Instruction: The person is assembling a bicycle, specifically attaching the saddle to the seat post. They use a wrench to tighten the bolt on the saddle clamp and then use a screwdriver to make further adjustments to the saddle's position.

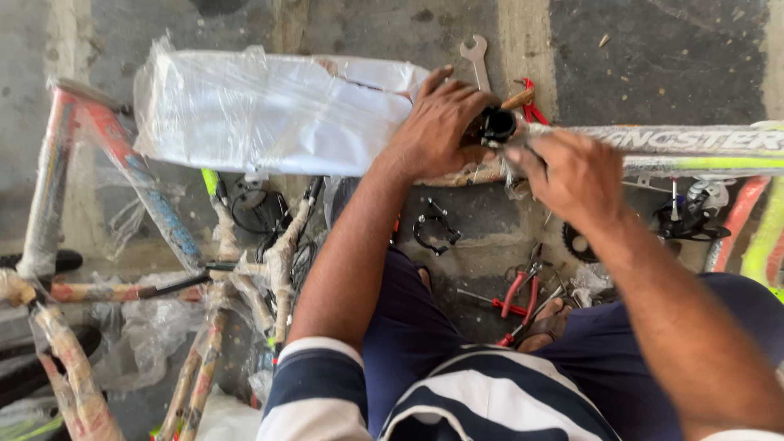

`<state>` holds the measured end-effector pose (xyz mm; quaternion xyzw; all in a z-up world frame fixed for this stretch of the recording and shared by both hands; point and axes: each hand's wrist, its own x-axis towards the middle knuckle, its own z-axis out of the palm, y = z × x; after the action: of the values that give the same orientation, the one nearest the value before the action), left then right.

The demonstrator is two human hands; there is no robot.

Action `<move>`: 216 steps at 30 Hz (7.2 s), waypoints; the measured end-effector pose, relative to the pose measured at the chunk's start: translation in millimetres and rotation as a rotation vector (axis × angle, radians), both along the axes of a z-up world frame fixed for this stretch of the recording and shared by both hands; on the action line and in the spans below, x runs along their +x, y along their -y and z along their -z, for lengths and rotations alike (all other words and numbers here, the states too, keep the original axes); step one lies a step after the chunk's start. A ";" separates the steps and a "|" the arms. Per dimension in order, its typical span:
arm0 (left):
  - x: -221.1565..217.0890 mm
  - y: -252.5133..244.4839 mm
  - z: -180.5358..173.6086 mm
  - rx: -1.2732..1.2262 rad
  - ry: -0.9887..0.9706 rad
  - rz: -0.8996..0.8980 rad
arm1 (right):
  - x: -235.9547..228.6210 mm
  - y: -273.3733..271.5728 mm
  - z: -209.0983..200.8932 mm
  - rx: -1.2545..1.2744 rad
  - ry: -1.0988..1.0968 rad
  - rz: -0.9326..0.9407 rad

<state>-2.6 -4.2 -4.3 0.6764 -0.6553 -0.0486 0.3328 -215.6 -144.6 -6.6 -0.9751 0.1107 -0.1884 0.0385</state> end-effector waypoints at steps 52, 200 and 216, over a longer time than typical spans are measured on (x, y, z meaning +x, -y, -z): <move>-131.5 -379.2 -15.5 -0.059 -0.405 -0.996 | -162.8 -56.1 85.9 0.251 -0.454 -0.069; -155.0 -151.5 -44.2 -0.265 -0.973 -0.580 | 12.1 -136.3 -107.8 -0.274 0.578 -0.322; -43.8 -63.5 48.6 -0.459 -0.640 -0.565 | 25.3 -61.9 -179.6 -0.117 -0.071 -0.192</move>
<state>-46.3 59.3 -52.9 0.6881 -0.3044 -0.0159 0.6585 -190.3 -82.7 173.0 -0.9878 0.0066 -0.1553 -0.0046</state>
